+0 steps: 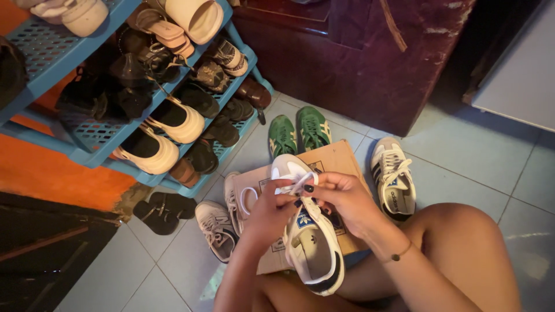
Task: The person sits on the floor and laces a white sneaker placed on a cardboard box, threading the laces through the eyelets and tying a knot.
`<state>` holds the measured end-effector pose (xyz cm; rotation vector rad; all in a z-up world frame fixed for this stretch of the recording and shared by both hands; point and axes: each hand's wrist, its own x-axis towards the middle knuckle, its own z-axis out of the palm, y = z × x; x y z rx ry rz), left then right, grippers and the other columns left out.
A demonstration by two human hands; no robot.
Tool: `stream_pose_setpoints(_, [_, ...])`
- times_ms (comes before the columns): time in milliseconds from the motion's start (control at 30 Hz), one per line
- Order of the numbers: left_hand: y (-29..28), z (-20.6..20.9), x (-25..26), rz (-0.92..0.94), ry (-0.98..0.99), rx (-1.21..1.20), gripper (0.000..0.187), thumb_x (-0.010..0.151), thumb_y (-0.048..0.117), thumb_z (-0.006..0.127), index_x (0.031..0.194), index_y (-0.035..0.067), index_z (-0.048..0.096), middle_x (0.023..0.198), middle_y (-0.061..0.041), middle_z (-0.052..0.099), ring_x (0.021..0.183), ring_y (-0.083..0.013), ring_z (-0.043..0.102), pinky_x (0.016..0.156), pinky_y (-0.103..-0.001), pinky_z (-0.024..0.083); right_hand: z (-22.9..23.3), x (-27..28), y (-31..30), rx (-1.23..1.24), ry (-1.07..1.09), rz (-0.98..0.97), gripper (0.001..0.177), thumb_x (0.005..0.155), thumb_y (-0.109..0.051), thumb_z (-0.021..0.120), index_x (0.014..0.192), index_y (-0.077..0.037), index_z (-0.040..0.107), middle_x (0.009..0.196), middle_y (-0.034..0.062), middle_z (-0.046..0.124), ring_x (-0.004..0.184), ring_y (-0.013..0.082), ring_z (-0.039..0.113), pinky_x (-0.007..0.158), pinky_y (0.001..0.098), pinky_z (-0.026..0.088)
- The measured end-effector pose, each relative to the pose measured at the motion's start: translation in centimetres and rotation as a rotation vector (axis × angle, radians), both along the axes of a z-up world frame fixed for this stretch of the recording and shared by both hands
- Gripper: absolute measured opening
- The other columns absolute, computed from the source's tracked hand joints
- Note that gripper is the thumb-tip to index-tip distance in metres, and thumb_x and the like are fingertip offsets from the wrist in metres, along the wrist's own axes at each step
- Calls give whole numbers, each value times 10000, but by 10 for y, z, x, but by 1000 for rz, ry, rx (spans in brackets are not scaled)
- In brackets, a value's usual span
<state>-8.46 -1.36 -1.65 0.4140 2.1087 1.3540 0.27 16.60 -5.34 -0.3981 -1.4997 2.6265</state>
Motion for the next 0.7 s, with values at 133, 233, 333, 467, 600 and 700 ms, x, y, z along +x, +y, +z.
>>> stream_pose_setpoints(133, [3, 7, 1, 11, -14, 28, 634, 790, -14, 739, 1361, 63, 475, 949, -93, 773, 795, -116, 701, 697, -258, 565, -3, 3, 3, -161, -55, -14, 220, 907, -6, 657, 1077, -27, 795, 878, 34, 739, 700, 64, 596, 644, 214, 503])
stream_pose_setpoints(233, [7, 19, 6, 41, -10, 66, 609, 775, 6, 762, 1316, 55, 486, 895, -86, 780, 780, -111, 716, 702, -251, 568, -7, 4, 11, -242, -52, 29, 288, 884, 22, 652, 1150, -33, 745, 939, 34, 769, 731, 67, 619, 678, 214, 507])
stream_pose_setpoints(333, [12, 31, 19, 111, 24, -26, 543, 772, 61, 786, 1237, 67, 505, 836, -89, 776, 718, -119, 690, 656, -267, 534, -8, 4, 16, -232, 25, 82, 287, 901, 35, 670, 1181, -24, 644, 973, 57, 757, 796, 98, 641, 728, 240, 510])
stream_pose_setpoints(467, [20, 32, 41, 276, 176, -114, 460, 769, 124, 819, 1113, 75, 517, 774, -86, 782, 643, -142, 679, 611, -307, 506, -8, 14, 8, -27, 57, -40, 327, 881, 38, 679, 1168, -50, 549, 1121, 57, 706, 940, 127, 647, 826, 266, 533])
stream_pose_setpoints(600, [23, 11, 58, 394, 446, -89, 378, 730, 72, 823, 998, 64, 556, 804, -68, 761, 709, -196, 727, 661, -349, 540, -10, 28, -12, 58, 88, -215, 376, 868, 31, 669, 1212, -78, 563, 1106, 89, 650, 1000, 143, 630, 862, 263, 550])
stream_pose_setpoints(700, [23, -6, 65, 332, 823, 35, 359, 724, -1, 789, 979, 26, 539, 907, -112, 702, 849, -299, 691, 729, -417, 531, -7, 26, -19, 89, 53, -329, 282, 878, 31, 653, 1141, -47, 591, 1101, 40, 655, 966, 127, 635, 798, 289, 561])
